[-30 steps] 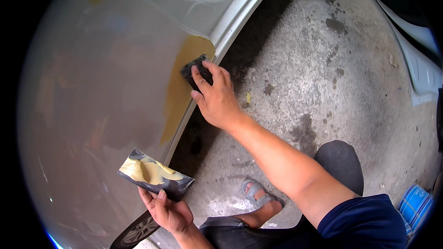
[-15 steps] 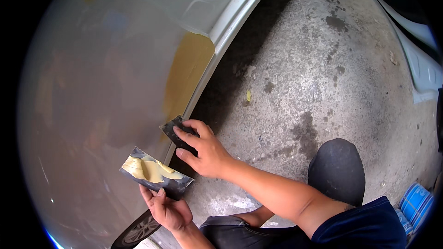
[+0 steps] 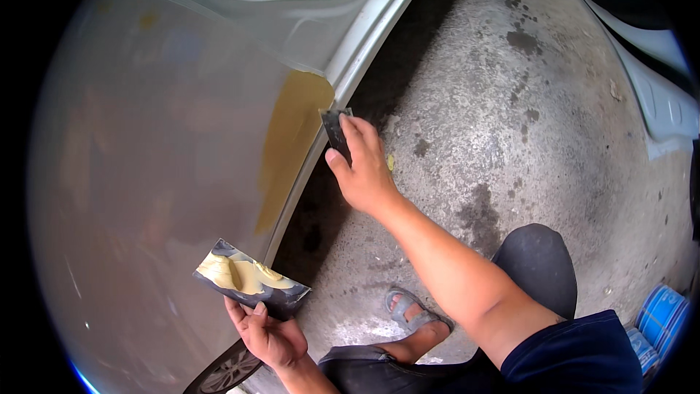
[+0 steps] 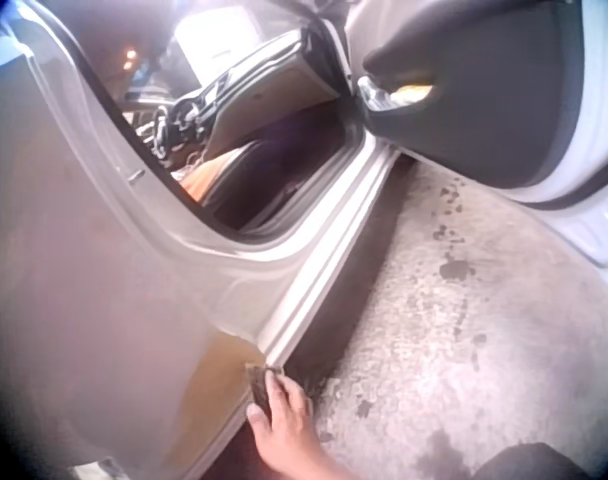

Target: The person applies a beige filler paste to a car door using a small scraper and smooths it with a larger scraper. The person repeatedly transfers filler between the tools and spreads it over a damaged area on the door panel.

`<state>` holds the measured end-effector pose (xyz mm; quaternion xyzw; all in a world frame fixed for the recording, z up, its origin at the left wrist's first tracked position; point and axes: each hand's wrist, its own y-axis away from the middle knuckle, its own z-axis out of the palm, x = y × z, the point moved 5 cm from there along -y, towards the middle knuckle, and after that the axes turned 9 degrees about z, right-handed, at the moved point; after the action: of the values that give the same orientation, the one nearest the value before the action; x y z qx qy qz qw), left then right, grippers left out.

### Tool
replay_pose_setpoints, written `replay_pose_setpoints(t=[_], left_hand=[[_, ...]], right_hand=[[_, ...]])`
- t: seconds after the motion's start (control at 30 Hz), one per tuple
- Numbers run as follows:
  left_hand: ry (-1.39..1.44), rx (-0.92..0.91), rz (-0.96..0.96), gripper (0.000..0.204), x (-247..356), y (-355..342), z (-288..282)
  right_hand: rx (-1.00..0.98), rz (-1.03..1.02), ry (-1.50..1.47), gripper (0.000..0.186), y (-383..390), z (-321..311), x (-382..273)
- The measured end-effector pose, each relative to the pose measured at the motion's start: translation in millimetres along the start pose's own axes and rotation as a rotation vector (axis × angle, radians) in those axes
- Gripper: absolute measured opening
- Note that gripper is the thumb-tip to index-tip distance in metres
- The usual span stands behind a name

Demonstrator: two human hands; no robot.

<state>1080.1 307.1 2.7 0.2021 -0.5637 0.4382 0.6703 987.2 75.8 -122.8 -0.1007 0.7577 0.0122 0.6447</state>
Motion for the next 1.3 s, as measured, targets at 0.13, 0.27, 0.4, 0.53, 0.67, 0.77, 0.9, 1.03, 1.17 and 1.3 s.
replay_pose_setpoints(t=[0.13, 0.27, 0.4, 0.53, 0.67, 0.77, 0.9, 1.03, 1.17, 1.3], left_hand=[[-0.023, 0.004, -0.01, 0.067, -2.8, -0.1, -2.0], [-0.023, 0.006, -0.007, 0.066, -1.3, -0.4, -2.1], [-0.018, 0.023, 0.007, 0.065, -1.0, -1.6, -5.4], [-0.008, 0.019, 0.007, 0.064, 1.6, -2.0, -7.8], [-0.015, 0.031, -0.005, 0.065, 5.5, -1.3, -10.1], [-0.017, 0.064, 0.005, 0.065, 5.4, -1.5, -12.9], [-0.034, 0.054, 0.021, 0.064, 6.3, -2.8, -17.2], [-0.015, 0.054, 0.012, 0.064, 6.1, -3.7, -15.8], [0.016, 0.052, -0.002, 0.062, 4.4, -4.4, -15.9], [-0.016, 0.035, -0.026, 0.061, 4.0, -4.2, -14.9]], right_hand=[[0.051, 0.02, 0.026, 0.057, -34.9, 3.2, -6.0], [0.056, 0.039, 0.01, 0.056, -43.4, 8.5, -16.6], [0.068, 0.038, -0.028, 0.055, -44.7, 13.9, -26.6], [0.04, 0.04, 0.034, 0.052, -27.3, 23.8, -37.7], [-0.016, 0.004, 0.063, 0.051, 9.5, 37.8, -50.3], [-0.074, 0.02, 0.057, 0.051, 35.9, 54.0, -52.3], [-0.159, 0.047, 0.044, 0.052, 66.0, 71.8, -54.5], [-0.222, 0.012, 0.073, 0.051, 92.9, 82.3, -56.7], [-0.431, 0.056, -0.054, 0.05, 113.5, 75.8, -51.3], [-0.788, 0.213, -0.793, 0.045, 105.3, 37.5, -54.5]])
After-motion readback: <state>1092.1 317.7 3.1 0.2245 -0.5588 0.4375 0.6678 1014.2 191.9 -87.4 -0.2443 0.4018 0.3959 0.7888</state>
